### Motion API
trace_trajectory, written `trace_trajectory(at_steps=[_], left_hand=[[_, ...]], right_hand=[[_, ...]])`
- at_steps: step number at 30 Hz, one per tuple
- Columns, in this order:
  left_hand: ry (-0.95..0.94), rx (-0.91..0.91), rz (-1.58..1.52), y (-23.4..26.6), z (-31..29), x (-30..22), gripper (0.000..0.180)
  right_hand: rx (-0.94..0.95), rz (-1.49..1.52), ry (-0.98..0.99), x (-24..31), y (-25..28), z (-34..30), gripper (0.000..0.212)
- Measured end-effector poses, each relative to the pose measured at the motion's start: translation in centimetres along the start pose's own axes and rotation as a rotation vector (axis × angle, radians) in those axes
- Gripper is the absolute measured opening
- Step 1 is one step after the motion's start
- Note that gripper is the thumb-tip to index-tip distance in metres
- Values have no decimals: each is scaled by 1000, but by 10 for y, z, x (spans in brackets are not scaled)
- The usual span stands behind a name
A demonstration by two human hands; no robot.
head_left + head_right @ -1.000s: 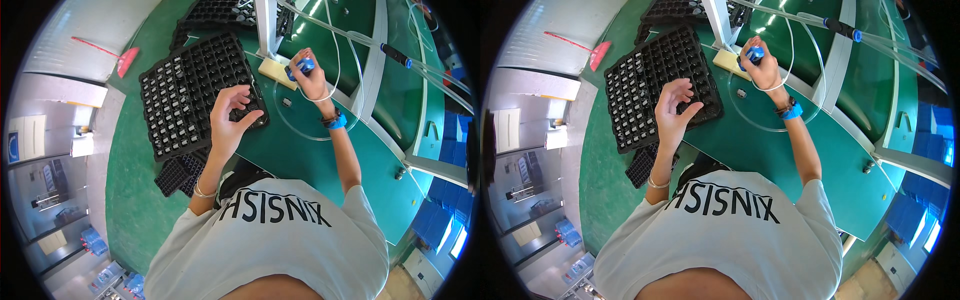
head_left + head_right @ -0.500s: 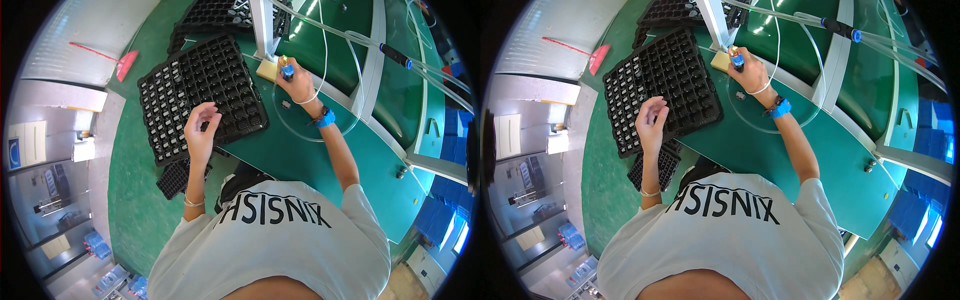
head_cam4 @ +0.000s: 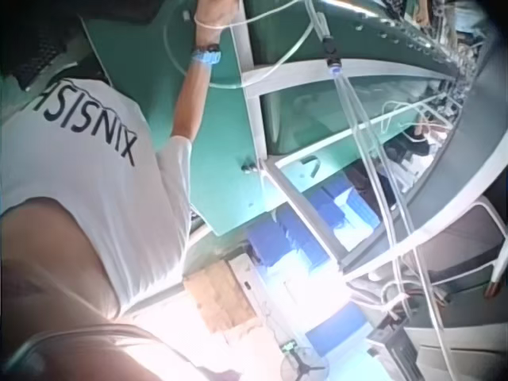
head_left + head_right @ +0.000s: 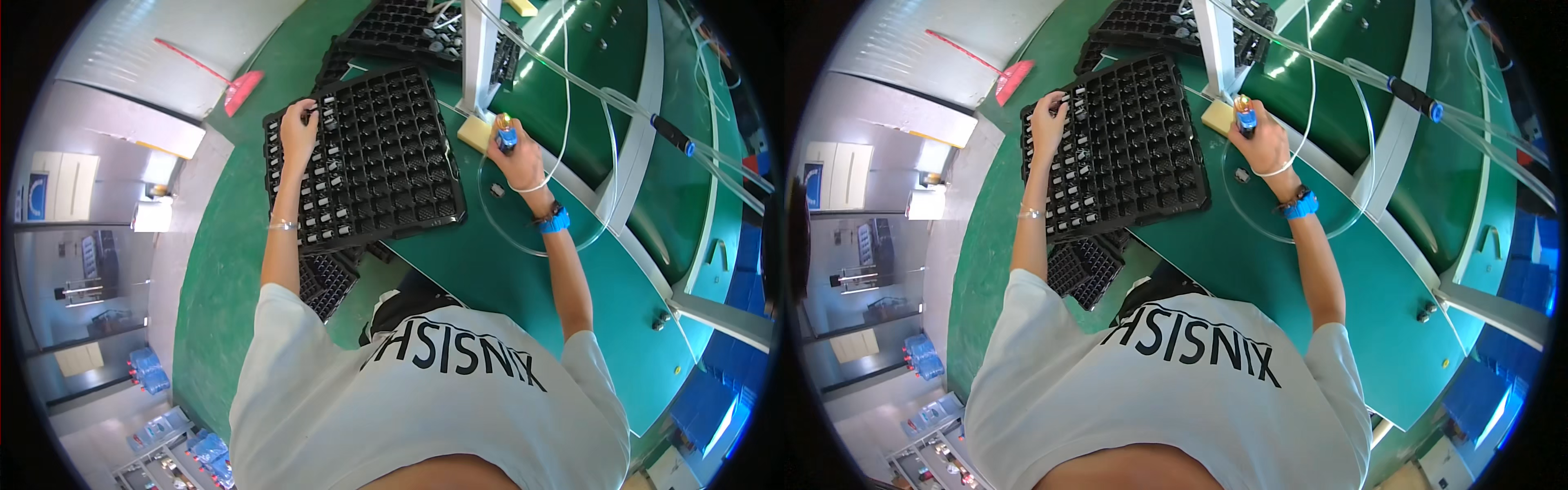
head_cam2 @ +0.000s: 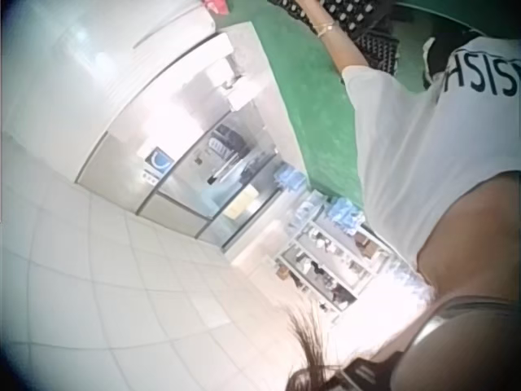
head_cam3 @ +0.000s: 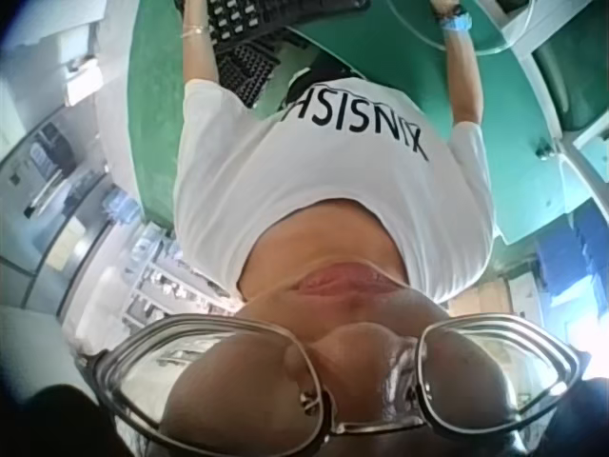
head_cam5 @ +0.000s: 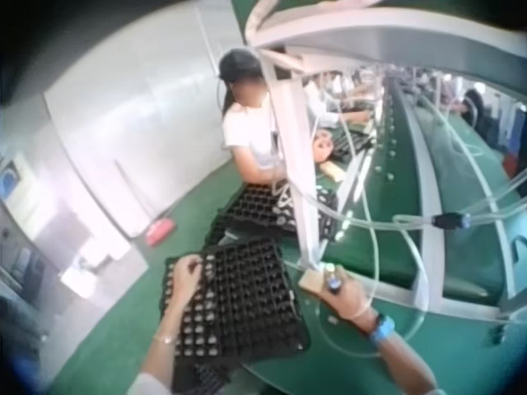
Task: Assembling small electronic components into a fixture at a factory station.
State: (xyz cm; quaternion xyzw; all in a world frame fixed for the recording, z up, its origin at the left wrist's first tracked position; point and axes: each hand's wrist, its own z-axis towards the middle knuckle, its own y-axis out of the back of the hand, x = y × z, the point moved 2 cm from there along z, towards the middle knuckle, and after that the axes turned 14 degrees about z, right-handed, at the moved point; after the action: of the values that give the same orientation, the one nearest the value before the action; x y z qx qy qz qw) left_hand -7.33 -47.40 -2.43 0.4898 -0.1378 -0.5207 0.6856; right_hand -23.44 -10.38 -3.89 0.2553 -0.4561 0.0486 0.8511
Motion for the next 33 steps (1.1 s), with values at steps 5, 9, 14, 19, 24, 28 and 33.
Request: trace_trajectory(at_steps=[5,9,14,19,24,28,33], left_hand=[[-34,184,-1,-17,21,7,19],[-91,238,130,-25,25,6,15],[-99,258,170,-26,33,13,12],[-175,112,234,-11,33,-9,14],[30,237,54,4,18,-29,18],[247,349,-711,13,-8,-61,15],[310,403,-909,28,-42,-93,12]], right_hand=[[-37,15,19,1,2,-1,22],[-21,-20,17,1,3,-2,29],[16,39,-34,7,5,-1,41],[36,63,-21,5,8,0,45],[44,74,-13,5,8,-1,47],[28,78,-6,1,8,-2,46],[63,3,-4,2,5,-2,39]])
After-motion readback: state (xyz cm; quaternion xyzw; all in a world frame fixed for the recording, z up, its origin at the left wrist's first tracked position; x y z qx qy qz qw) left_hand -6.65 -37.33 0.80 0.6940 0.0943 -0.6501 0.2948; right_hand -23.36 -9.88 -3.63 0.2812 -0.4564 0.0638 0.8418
